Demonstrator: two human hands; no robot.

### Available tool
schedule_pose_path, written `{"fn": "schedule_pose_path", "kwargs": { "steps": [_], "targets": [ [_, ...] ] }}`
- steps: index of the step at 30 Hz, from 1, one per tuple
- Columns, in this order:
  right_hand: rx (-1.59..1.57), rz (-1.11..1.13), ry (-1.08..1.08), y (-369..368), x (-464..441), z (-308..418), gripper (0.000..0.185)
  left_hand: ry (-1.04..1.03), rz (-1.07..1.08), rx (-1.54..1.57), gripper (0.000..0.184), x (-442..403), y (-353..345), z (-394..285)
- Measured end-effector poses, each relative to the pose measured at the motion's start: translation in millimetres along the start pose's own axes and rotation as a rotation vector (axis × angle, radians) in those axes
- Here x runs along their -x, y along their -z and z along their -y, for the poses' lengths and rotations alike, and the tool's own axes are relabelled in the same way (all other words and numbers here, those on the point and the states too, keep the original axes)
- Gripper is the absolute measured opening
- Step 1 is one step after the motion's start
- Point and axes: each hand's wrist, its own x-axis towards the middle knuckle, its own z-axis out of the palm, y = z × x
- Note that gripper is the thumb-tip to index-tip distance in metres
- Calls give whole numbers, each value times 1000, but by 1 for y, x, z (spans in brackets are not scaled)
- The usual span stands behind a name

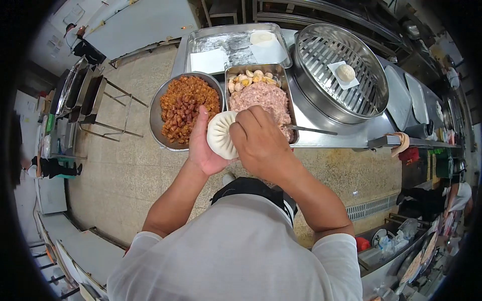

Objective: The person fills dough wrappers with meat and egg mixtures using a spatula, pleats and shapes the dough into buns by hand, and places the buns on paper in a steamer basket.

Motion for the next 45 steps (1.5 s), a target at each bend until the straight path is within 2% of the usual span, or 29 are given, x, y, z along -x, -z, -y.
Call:
{"fn": "schedule_pose_path", "kwargs": {
  "steps": [2, 4, 8, 10, 11, 12, 14, 15, 18, 20, 22, 23, 24, 26, 27, 30, 32, 34, 35, 36, 38, 39, 40, 42, 43, 45],
  "targets": [
    [-31, -13, 5, 7, 11, -15, 22, -3, 12, 18, 84, -13, -7, 13],
    [-72, -157, 27, 14, 22, -32, 20, -59, 12, 15, 83, -27, -16, 29],
    [-86, -24, 57, 60, 43, -75, 21, -169, -32, -23, 86, -70, -35, 69],
    [-313, -105, 98, 71, 55, -115, 28, -264, 14, 67, 76, -99, -42, 90],
    [-752, -141, -95, 55, 70, -142, 44, -284, 111, 144, 72, -119, -39, 98],
    [-1052, -326, -387, 33, 75, -161, 58, -337, 98, 101, 71, -138, -48, 107],
    [-1645, -546, -636, 24, 76, -163, 72, -626, -207, 34, 73, -186, -55, 128],
    [-1612, -575, -640, 26, 78, -162, 80, -768, -290, -126, 74, -196, -61, 142],
    [-1534, -475, -621, 31, 94, -167, 80, -869, -269, -71, 76, -200, -57, 171],
    [-1543, -502, -659, 30, 102, -166, 83, -840, -239, -61, 76, -198, -49, 176],
    [-1364, -493, -633, 20, 106, -177, 78, -774, -247, -60, 77, -200, -51, 171],
    [-1336, -449, -574, 18, 109, -185, 68, -719, -253, -5, 78, -199, -51, 168],
    [-1341, -445, -575, 30, 109, -188, 68, -723, -257, -5, 78, -197, -51, 163],
    [-659, 0, -363, 70, 104, -189, 67, -559, -357, -127, 83, -193, -49, 154],
    [-638, 49, -287, 74, 103, -194, 82, -539, -404, -216, 85, -189, -60, 153],
    [-656, 130, -266, 78, 96, -213, 80, -431, -344, -302, 88, -185, -70, 139],
    [-979, 167, -539, 68, 99, -234, 76, -471, -382, -344, 82, -184, -71, 124],
    [-1664, -29, -800, 59, 98, -242, 72, -444, -369, -604, 76, -186, -65, 106],
    [-1794, -121, -819, 55, 97, -247, 67, -429, -334, -642, 69, -192, -61, 99],
    [-1784, -132, -826, 53, 94, -250, 67, -418, -325, -639, 69, -200, -56, 93],
    [-2091, -91, -806, 47, 94, -256, 70, -261, -268, -1072, 65, -219, -47, 83],
    [-2083, -63, -787, 38, 98, -263, 79, -169, -203, -1011, 61, -225, -46, 69],
    [-2072, -88, -796, 37, 98, -265, 79, -151, -188, -1010, 61, -233, -41, 52],
    [-1958, -118, -918, 36, 98, -267, 81, -46, -105, -1237, 55, -254, -26, 11],
    [-1988, -107, -922, 33, 100, -273, 85, -14, -161, -1214, 52, -271, -11, -14],
    [-1984, -172, -908, 32, 98, -273, 88, -80, -372, -1344, 52, -307, 7, -58]
  ]
}}
